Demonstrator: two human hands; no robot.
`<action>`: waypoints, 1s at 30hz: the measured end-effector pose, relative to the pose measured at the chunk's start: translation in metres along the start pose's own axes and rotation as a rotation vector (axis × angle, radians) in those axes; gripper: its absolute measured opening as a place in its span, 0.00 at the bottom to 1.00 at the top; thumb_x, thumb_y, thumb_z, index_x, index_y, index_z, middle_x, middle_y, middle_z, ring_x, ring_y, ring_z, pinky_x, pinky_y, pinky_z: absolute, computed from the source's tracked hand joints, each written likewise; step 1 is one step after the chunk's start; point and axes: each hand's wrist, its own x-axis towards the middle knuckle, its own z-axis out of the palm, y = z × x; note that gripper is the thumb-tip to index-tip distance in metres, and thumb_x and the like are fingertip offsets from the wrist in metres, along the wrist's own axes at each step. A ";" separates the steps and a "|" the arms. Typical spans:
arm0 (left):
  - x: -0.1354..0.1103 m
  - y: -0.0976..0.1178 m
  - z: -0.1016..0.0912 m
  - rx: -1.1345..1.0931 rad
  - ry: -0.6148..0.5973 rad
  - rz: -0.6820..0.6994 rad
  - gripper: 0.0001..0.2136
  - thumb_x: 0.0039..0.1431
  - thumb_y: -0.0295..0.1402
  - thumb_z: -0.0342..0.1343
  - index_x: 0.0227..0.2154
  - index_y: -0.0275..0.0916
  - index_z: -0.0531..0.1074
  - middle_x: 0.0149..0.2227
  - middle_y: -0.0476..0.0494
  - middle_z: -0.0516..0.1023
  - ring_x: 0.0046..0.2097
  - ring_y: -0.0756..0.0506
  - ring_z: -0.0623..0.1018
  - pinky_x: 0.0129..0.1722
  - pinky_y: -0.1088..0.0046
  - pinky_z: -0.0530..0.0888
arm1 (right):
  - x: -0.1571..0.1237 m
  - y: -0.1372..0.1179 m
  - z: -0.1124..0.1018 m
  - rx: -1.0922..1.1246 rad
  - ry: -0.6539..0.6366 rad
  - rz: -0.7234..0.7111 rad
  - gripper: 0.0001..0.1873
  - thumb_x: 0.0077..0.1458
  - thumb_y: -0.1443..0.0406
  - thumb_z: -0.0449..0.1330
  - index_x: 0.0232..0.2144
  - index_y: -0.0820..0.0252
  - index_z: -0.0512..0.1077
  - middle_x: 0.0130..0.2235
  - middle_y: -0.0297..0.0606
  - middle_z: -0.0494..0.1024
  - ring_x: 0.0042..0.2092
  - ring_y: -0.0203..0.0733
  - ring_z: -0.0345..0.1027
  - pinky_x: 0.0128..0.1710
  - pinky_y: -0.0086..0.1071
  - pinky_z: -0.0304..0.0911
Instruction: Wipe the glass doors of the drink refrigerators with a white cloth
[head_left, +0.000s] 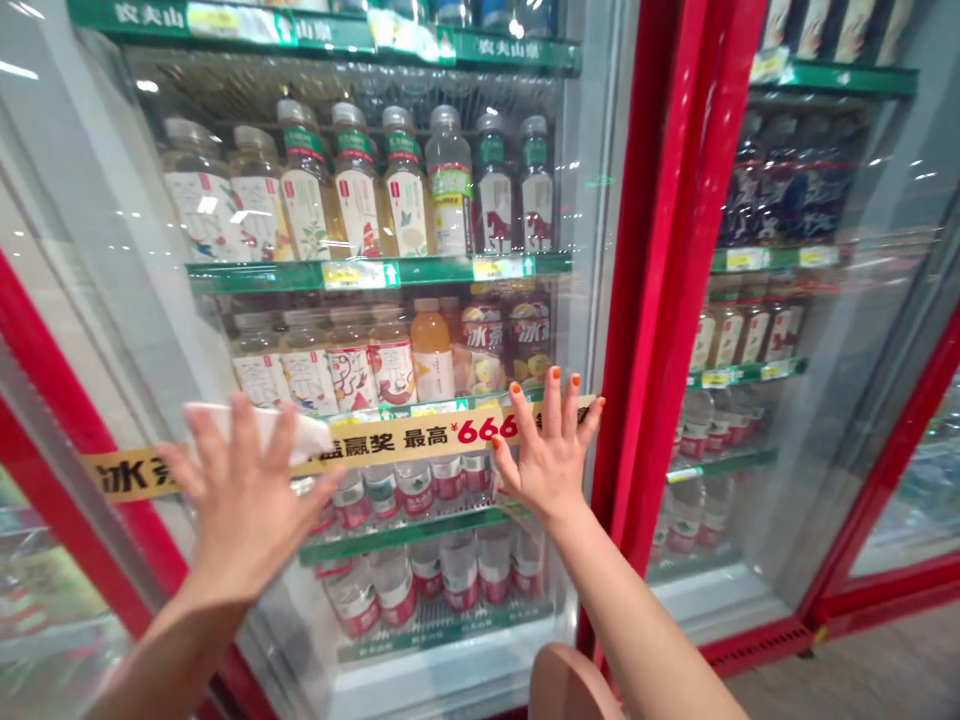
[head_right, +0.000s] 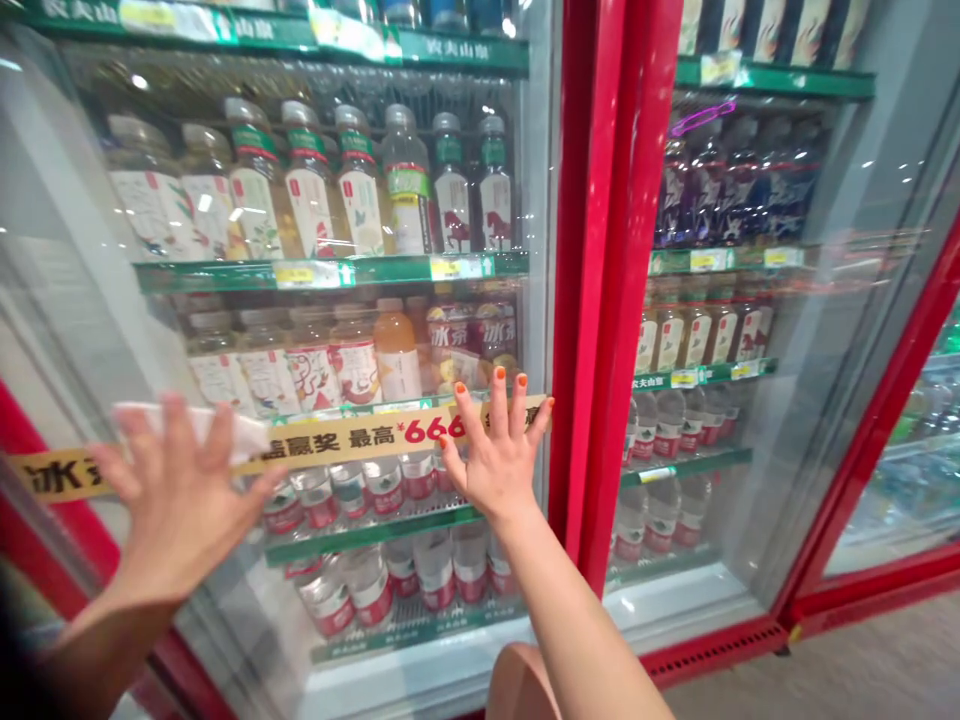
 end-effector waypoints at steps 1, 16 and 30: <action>0.008 -0.004 -0.007 -0.007 0.024 -0.094 0.45 0.72 0.57 0.53 0.81 0.61 0.33 0.84 0.50 0.22 0.82 0.17 0.29 0.75 0.18 0.31 | -0.001 0.001 0.000 0.000 0.009 -0.004 0.55 0.66 0.50 0.64 0.83 0.42 0.39 0.85 0.47 0.32 0.84 0.70 0.31 0.78 0.76 0.37; -0.054 0.016 0.031 0.077 0.111 -0.302 0.48 0.71 0.56 0.54 0.82 0.48 0.33 0.84 0.33 0.25 0.83 0.21 0.29 0.76 0.18 0.38 | -0.004 0.008 0.003 0.011 0.052 -0.041 0.45 0.72 0.49 0.55 0.83 0.48 0.44 0.85 0.45 0.31 0.85 0.69 0.29 0.76 0.82 0.36; -0.021 0.012 0.020 0.095 0.132 -0.169 0.46 0.71 0.61 0.51 0.82 0.51 0.37 0.84 0.43 0.27 0.84 0.27 0.31 0.80 0.28 0.42 | -0.006 0.009 0.002 0.067 0.064 -0.036 0.42 0.74 0.46 0.52 0.83 0.47 0.47 0.85 0.46 0.36 0.84 0.73 0.33 0.74 0.85 0.38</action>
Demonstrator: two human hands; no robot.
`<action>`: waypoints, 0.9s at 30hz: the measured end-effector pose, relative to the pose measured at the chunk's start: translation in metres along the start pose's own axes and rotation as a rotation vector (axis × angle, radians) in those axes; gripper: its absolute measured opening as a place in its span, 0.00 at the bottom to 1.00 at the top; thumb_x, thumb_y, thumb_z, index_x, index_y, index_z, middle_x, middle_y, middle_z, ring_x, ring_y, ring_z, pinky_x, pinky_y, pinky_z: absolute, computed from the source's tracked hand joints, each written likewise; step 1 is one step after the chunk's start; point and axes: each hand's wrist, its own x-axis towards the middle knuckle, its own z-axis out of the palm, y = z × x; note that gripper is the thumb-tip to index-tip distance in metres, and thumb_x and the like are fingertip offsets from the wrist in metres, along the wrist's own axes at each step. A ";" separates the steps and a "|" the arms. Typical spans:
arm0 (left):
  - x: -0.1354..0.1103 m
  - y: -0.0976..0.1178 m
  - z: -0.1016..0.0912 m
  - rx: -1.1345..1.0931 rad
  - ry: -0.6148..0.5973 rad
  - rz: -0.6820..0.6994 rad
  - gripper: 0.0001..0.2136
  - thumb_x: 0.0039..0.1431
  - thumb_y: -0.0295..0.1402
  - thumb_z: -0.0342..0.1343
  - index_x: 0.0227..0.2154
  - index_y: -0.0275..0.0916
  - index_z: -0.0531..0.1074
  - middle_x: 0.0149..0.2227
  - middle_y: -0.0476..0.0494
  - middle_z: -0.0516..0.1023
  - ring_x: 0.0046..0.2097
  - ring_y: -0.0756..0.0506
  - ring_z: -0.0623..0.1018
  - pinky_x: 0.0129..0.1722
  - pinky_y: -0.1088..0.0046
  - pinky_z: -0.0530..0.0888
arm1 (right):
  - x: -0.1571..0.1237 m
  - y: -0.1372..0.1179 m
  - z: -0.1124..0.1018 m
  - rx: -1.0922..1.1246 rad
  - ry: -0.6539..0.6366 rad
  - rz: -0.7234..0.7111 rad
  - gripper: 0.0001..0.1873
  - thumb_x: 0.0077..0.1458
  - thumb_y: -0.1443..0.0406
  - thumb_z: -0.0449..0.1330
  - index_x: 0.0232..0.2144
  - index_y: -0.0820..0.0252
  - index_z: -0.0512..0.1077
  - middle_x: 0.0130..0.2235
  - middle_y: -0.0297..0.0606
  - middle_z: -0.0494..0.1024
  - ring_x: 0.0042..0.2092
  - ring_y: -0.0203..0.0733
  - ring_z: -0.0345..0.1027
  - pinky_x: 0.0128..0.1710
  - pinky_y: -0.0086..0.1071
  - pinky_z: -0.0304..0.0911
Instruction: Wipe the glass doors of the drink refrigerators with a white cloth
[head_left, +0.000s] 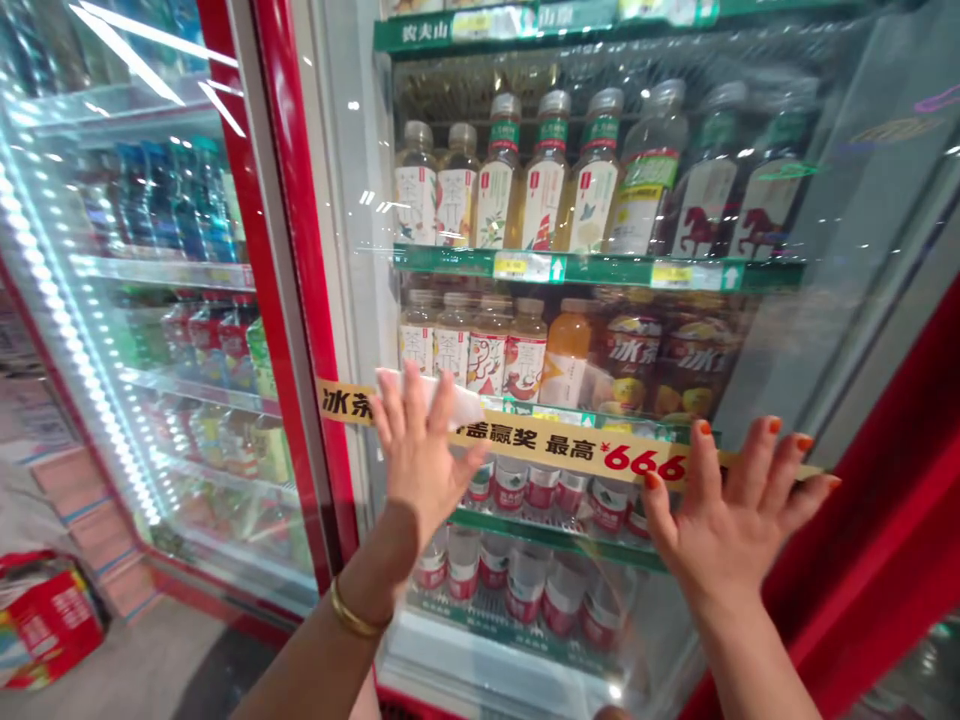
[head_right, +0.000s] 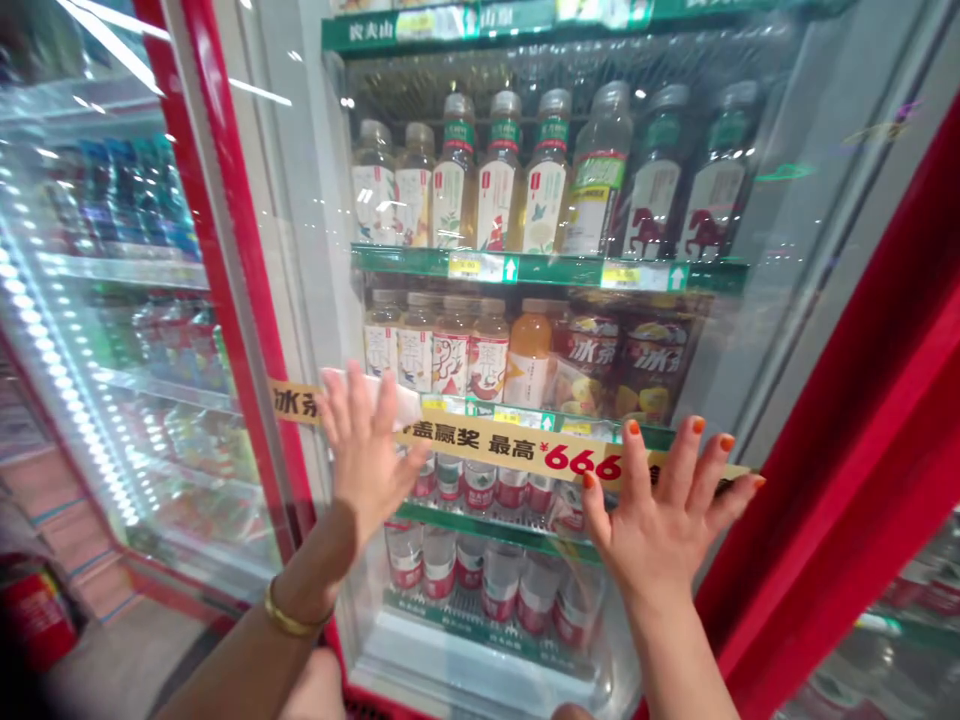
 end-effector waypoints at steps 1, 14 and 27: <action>-0.006 0.006 0.001 0.013 -0.005 0.094 0.48 0.69 0.63 0.52 0.82 0.52 0.39 0.85 0.44 0.30 0.84 0.28 0.32 0.81 0.30 0.43 | 0.000 0.000 0.000 0.005 -0.002 0.001 0.43 0.74 0.46 0.52 0.82 0.47 0.47 0.85 0.46 0.36 0.84 0.74 0.33 0.74 0.85 0.38; 0.023 0.005 -0.004 0.027 -0.004 0.206 0.51 0.65 0.63 0.58 0.82 0.57 0.39 0.85 0.48 0.29 0.84 0.29 0.32 0.82 0.33 0.39 | 0.001 -0.003 0.003 -0.022 0.007 0.009 0.46 0.71 0.51 0.56 0.83 0.45 0.43 0.85 0.46 0.36 0.84 0.74 0.35 0.74 0.84 0.39; 0.065 0.014 -0.010 -0.070 0.003 0.237 0.49 0.68 0.59 0.60 0.82 0.57 0.39 0.85 0.49 0.29 0.84 0.30 0.30 0.82 0.33 0.36 | 0.001 -0.004 0.004 -0.092 -0.010 0.004 0.50 0.67 0.52 0.61 0.83 0.45 0.44 0.85 0.47 0.34 0.84 0.70 0.33 0.77 0.77 0.40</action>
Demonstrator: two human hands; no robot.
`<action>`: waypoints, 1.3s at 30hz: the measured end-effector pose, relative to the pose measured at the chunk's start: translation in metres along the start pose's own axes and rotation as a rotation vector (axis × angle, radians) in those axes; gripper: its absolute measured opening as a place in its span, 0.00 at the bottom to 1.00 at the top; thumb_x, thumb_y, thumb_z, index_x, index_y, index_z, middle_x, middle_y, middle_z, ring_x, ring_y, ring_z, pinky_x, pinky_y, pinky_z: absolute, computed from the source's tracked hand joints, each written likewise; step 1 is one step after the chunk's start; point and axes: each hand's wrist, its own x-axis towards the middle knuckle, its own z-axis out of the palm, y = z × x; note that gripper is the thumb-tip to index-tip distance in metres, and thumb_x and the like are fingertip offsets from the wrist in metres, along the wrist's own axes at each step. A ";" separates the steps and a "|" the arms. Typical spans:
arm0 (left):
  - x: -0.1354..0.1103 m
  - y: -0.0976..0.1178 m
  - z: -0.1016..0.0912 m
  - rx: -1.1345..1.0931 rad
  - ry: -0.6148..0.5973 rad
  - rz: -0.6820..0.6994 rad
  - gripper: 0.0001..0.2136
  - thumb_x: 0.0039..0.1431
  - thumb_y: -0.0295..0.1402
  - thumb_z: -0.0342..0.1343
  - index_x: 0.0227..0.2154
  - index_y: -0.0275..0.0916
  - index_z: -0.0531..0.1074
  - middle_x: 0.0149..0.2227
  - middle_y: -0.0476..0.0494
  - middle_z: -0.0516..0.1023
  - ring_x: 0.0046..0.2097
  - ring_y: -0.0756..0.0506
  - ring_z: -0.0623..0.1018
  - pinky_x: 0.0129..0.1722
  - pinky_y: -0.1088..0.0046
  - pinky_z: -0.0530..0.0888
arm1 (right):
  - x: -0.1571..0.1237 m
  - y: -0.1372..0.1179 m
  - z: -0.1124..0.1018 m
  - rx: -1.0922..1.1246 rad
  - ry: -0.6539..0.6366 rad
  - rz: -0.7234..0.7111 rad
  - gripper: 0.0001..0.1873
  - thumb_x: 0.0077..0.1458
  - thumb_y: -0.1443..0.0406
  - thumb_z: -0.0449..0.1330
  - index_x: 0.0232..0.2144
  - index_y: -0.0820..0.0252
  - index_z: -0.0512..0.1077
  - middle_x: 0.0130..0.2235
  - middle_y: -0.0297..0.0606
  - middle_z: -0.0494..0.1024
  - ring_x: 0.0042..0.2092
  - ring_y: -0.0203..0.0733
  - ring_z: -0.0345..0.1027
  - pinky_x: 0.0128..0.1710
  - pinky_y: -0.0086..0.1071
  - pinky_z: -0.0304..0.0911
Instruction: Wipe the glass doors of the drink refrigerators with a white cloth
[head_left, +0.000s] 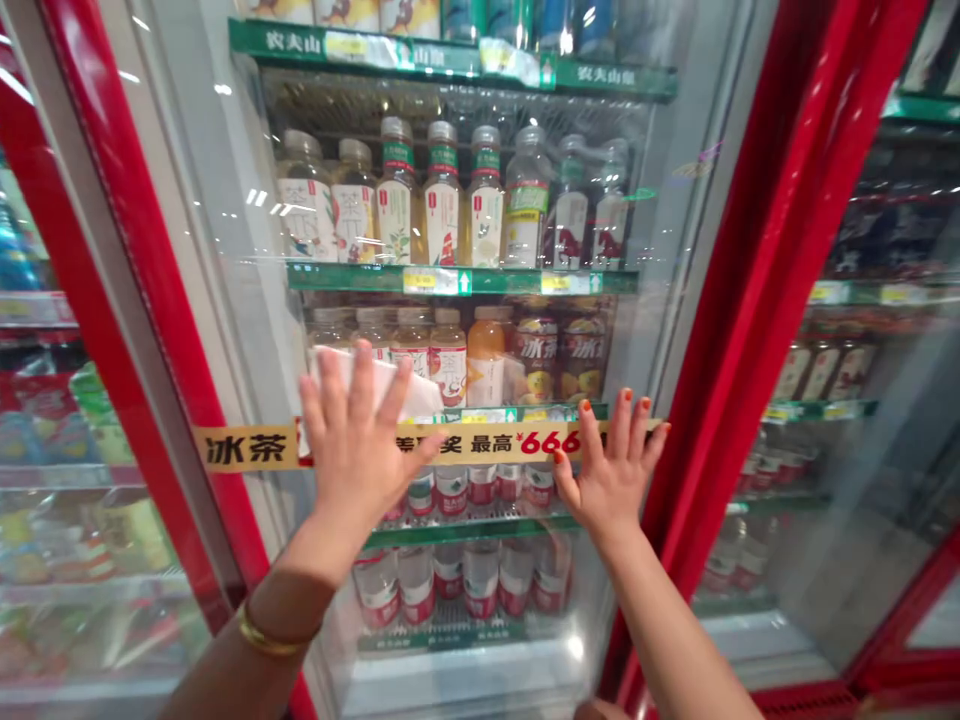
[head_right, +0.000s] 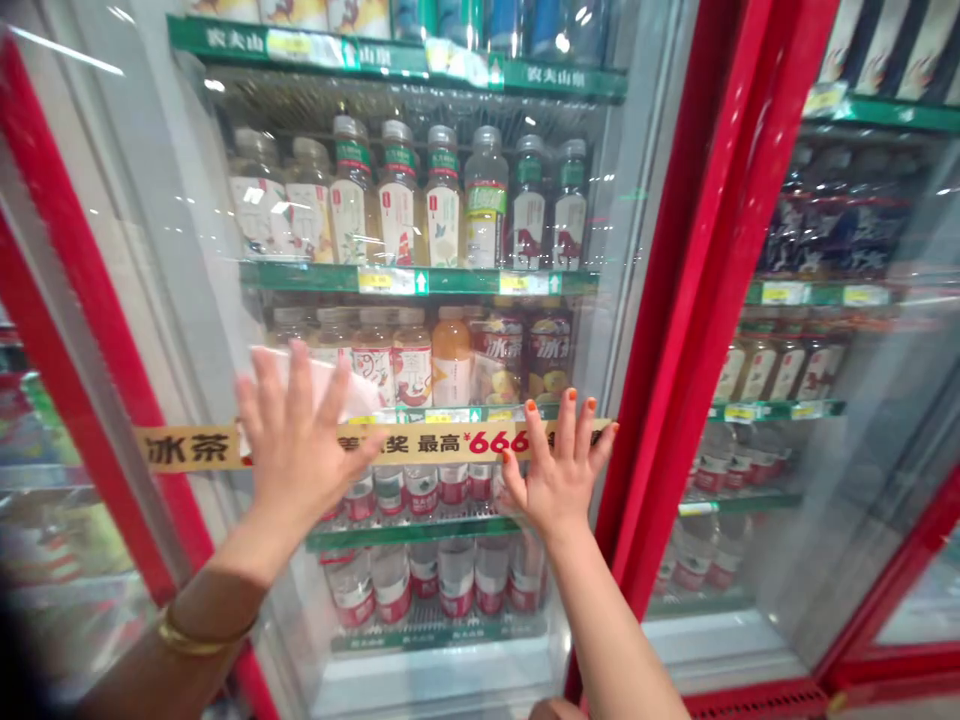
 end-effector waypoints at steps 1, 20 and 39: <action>-0.010 0.014 0.008 -0.004 -0.014 0.098 0.50 0.65 0.60 0.62 0.81 0.58 0.41 0.85 0.49 0.34 0.84 0.32 0.30 0.83 0.36 0.35 | 0.000 0.000 0.000 -0.002 -0.004 -0.001 0.50 0.66 0.53 0.61 0.83 0.45 0.45 0.85 0.48 0.35 0.84 0.71 0.34 0.77 0.77 0.41; 0.006 0.019 0.010 -0.205 -0.201 0.488 0.43 0.64 0.60 0.63 0.78 0.70 0.52 0.80 0.56 0.59 0.83 0.35 0.51 0.84 0.43 0.37 | 0.001 -0.010 -0.006 0.061 -0.056 0.066 0.49 0.68 0.55 0.63 0.82 0.43 0.47 0.85 0.48 0.40 0.84 0.67 0.32 0.79 0.75 0.35; 0.093 0.035 0.004 -0.317 -0.262 0.517 0.32 0.66 0.63 0.57 0.70 0.64 0.70 0.78 0.56 0.65 0.83 0.37 0.53 0.83 0.42 0.33 | -0.014 -0.025 -0.002 0.095 -0.012 0.169 0.53 0.68 0.57 0.57 0.83 0.61 0.35 0.84 0.55 0.37 0.85 0.66 0.26 0.79 0.74 0.39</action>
